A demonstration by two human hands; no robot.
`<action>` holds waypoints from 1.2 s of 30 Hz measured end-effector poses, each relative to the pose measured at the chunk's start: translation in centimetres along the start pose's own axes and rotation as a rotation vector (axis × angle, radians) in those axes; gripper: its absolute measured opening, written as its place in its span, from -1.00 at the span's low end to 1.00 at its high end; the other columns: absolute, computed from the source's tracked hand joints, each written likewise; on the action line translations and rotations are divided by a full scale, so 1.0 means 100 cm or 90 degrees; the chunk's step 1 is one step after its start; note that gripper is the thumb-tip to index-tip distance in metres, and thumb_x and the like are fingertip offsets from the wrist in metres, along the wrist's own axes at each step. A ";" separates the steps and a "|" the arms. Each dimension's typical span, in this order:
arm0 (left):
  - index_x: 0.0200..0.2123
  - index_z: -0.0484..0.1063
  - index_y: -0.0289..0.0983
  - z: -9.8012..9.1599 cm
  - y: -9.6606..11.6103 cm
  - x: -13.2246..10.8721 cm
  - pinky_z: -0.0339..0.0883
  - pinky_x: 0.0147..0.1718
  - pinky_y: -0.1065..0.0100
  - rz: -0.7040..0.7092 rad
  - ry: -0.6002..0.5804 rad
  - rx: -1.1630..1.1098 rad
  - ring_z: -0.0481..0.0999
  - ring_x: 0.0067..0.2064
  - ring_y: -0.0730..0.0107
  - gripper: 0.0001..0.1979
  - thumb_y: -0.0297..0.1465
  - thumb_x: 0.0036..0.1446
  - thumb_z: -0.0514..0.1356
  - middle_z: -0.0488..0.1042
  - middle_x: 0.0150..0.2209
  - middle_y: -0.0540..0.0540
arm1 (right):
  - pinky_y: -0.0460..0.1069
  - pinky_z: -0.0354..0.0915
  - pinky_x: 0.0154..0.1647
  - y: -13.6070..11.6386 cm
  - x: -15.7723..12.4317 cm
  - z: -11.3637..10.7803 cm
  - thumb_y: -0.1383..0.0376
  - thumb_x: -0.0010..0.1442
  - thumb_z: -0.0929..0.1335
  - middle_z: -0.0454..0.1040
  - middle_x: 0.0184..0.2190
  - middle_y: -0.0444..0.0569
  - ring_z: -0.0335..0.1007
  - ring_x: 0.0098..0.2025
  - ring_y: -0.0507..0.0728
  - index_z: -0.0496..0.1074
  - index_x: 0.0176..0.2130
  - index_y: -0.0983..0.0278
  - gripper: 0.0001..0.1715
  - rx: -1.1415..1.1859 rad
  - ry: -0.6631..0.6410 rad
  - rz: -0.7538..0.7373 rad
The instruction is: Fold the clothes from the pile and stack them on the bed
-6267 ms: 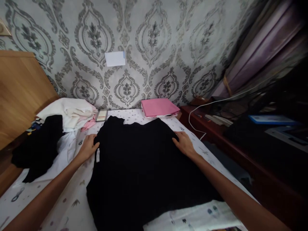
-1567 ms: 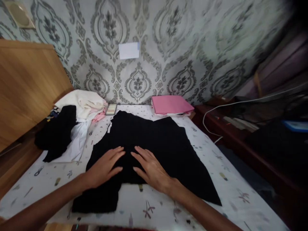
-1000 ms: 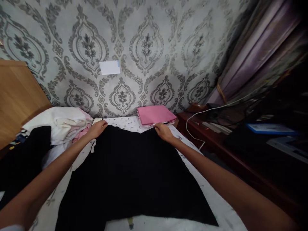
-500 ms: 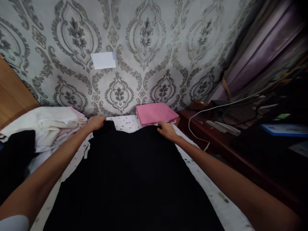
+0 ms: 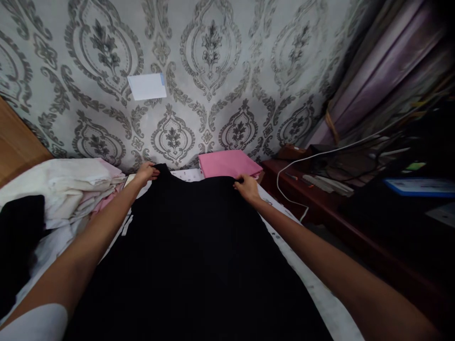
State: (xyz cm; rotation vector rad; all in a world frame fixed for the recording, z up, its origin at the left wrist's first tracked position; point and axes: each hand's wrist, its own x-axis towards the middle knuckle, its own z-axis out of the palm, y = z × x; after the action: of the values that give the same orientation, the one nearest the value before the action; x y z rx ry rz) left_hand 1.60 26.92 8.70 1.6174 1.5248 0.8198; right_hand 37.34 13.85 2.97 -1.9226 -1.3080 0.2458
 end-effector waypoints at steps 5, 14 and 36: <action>0.30 0.09 -0.30 0.039 -0.027 -0.048 0.11 0.30 0.08 0.152 -0.047 0.085 0.19 0.37 0.16 -0.38 -0.42 0.16 0.12 0.21 0.35 -0.32 | 0.17 0.37 0.07 -0.016 -0.039 0.013 0.43 0.20 0.22 0.39 0.18 0.23 0.53 -0.06 0.25 0.32 0.21 0.33 -0.42 -0.050 0.011 -0.152; 0.38 0.05 -0.35 0.040 -0.098 -0.116 -0.04 0.35 -0.04 0.303 -0.113 0.534 -0.01 0.45 0.09 -0.36 -0.12 0.37 -0.10 0.05 0.41 -0.36 | 0.29 0.02 0.38 -0.007 -0.105 0.044 0.06 0.41 0.15 0.19 0.36 0.21 0.03 0.42 0.24 0.22 0.33 0.32 -0.35 -0.242 -0.268 -0.387; 0.30 0.23 -0.38 0.034 -0.100 -0.188 0.12 0.29 -0.04 0.358 -0.056 0.609 0.15 0.39 0.01 -0.38 -0.11 0.35 -0.12 0.17 0.37 -0.33 | 0.30 -0.04 0.40 -0.020 -0.219 -0.017 0.08 0.40 0.20 0.09 0.41 0.18 -0.08 0.45 0.25 0.20 0.35 0.32 -0.35 -0.279 -0.279 -0.387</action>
State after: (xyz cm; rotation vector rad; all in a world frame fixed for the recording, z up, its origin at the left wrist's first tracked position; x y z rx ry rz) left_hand -2.24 7.96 -0.80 2.8171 1.4940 0.2408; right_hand 27.02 -5.38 -0.06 -1.7536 -2.3274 0.0706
